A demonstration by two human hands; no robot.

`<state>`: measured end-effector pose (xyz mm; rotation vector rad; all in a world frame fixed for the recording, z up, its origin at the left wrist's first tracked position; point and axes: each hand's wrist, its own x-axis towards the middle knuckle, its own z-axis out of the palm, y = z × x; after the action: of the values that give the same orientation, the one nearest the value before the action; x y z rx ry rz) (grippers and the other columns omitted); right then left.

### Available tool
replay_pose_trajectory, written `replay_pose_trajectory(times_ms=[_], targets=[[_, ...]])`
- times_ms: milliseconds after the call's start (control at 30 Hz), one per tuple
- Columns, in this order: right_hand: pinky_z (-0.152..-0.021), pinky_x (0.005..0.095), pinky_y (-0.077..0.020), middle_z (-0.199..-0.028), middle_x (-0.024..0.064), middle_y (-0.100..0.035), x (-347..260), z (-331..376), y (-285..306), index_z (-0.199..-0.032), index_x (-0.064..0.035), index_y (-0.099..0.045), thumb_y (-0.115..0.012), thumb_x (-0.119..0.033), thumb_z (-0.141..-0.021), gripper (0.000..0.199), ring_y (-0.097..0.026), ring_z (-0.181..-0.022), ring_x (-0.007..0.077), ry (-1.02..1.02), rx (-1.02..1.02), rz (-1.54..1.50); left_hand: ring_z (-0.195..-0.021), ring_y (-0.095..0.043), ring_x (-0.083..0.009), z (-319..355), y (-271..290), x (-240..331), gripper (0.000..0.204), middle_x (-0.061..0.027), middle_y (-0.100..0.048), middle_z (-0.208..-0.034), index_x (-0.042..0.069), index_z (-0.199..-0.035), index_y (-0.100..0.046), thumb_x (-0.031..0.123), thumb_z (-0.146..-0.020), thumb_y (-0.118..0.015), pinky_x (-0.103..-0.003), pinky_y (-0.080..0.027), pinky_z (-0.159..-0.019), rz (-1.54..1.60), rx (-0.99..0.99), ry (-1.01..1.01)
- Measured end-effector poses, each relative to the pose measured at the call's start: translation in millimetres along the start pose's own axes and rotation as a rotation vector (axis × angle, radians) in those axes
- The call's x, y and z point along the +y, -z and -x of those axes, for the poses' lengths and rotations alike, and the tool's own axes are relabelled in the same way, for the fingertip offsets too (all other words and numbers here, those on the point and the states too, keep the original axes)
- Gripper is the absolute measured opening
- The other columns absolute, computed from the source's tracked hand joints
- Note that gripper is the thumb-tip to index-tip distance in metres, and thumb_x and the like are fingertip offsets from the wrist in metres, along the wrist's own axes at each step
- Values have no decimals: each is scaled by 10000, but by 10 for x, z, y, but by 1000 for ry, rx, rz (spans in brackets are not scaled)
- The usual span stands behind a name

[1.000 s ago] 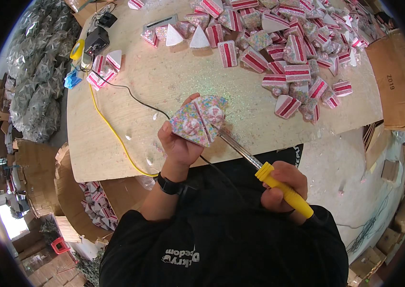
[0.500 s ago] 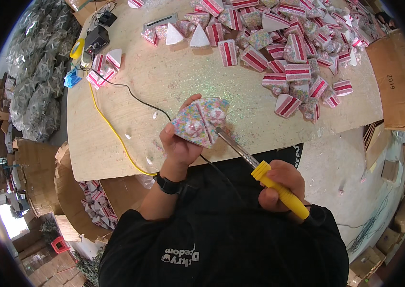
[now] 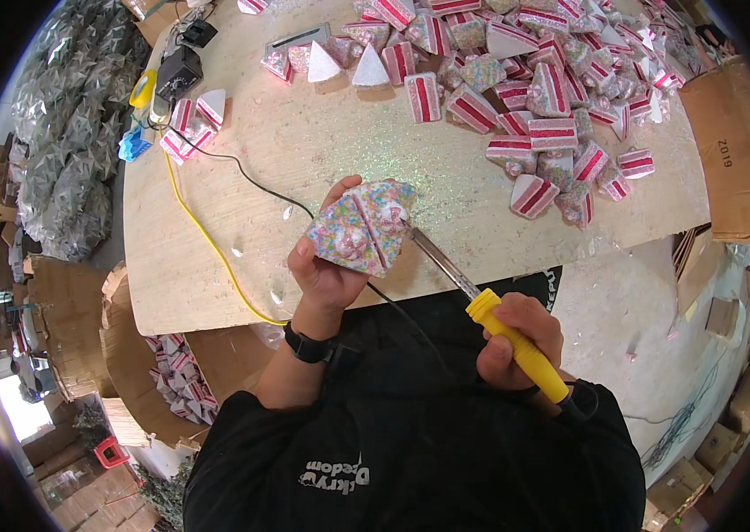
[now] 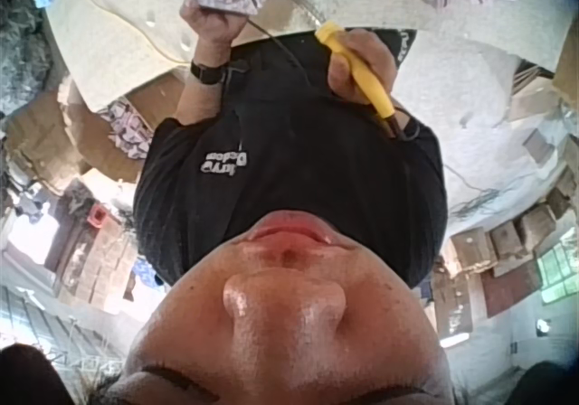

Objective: The person is using a heat-sealing tool or soldering iron to seal the edges of small triangular plastic-wrapped items.

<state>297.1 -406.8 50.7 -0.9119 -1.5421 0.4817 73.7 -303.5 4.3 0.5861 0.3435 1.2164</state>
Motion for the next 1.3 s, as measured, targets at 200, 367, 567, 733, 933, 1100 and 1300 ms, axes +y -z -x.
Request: replay_pose_trajectory(times_ms=[200, 367, 567, 733, 933, 1100, 1300], targets=[[-575, 310, -512, -805, 114, -645, 13, 48, 9, -1082, -34, -584, -742, -167, -834, 322, -617, -606, 236, -26, 11, 18, -1284, -505, -402, 8, 13, -1, 1041, -282, -373, -1486, 50, -1505, -285, 671, -752, -646, -506, -549, -910, -58, 10, 6], [-579, 308, -514, -821, 125, -652, 9, 56, 8, -1078, -35, -590, -746, -159, -824, 323, -621, -611, 237, -56, 22, 30, -1286, -501, -405, 2, -11, -7, 1052, -284, -359, -1495, 63, -1507, -287, 678, -739, -657, -498, -547, -911, -81, 21, 6], [-587, 305, -519, -826, 127, -656, 6, 38, -16, -1074, -34, -597, -747, -153, -818, 319, -630, -619, 235, -36, 49, 64, -1309, -481, -401, -2, -9, 24, 1053, -282, -353, -1498, 67, -1494, -290, 665, -718, -677, -494, -519, -969, -122, 24, 0], [-604, 302, -526, -828, 129, -661, -1, -3, -34, -1066, -28, -599, -740, -134, -814, 308, -639, -628, 229, -39, 44, 53, -1325, -467, -381, -30, -10, 77, 1020, -246, -406, -1448, 31, -1437, -328, 575, -687, -754, -516, -414, -1096, -231, -28, -69], [-597, 299, -520, -834, 131, -657, 19, 24, -45, -1065, -12, -593, -730, -98, -815, 298, -628, -615, 219, -50, 43, -15, -1322, -470, -376, -5, -66, 173, 1025, -248, -375, -1462, 33, -1426, -336, 545, -667, -797, -524, -440, -1076, -292, -26, -86], [-586, 294, -512, -834, 125, -641, 38, 42, -33, -1069, -1, -583, -721, -91, -823, 297, -616, -607, 210, -49, 42, -45, -1313, -478, -381, -14, -62, 162, 1026, -251, -364, -1462, 33, -1418, -340, 531, -655, -811, -529, -454, -1062, -287, -39, -84], [-584, 285, -508, -840, 122, -636, 54, 36, -39, -1079, -2, -566, -716, -103, -835, 304, -610, -604, 200, -25, 33, -62, -1305, -486, -380, 0, -96, 185, 1034, -251, -364, -1462, 34, -1413, -342, 529, -645, -825, -521, -463, -1058, -286, -30, -81]])
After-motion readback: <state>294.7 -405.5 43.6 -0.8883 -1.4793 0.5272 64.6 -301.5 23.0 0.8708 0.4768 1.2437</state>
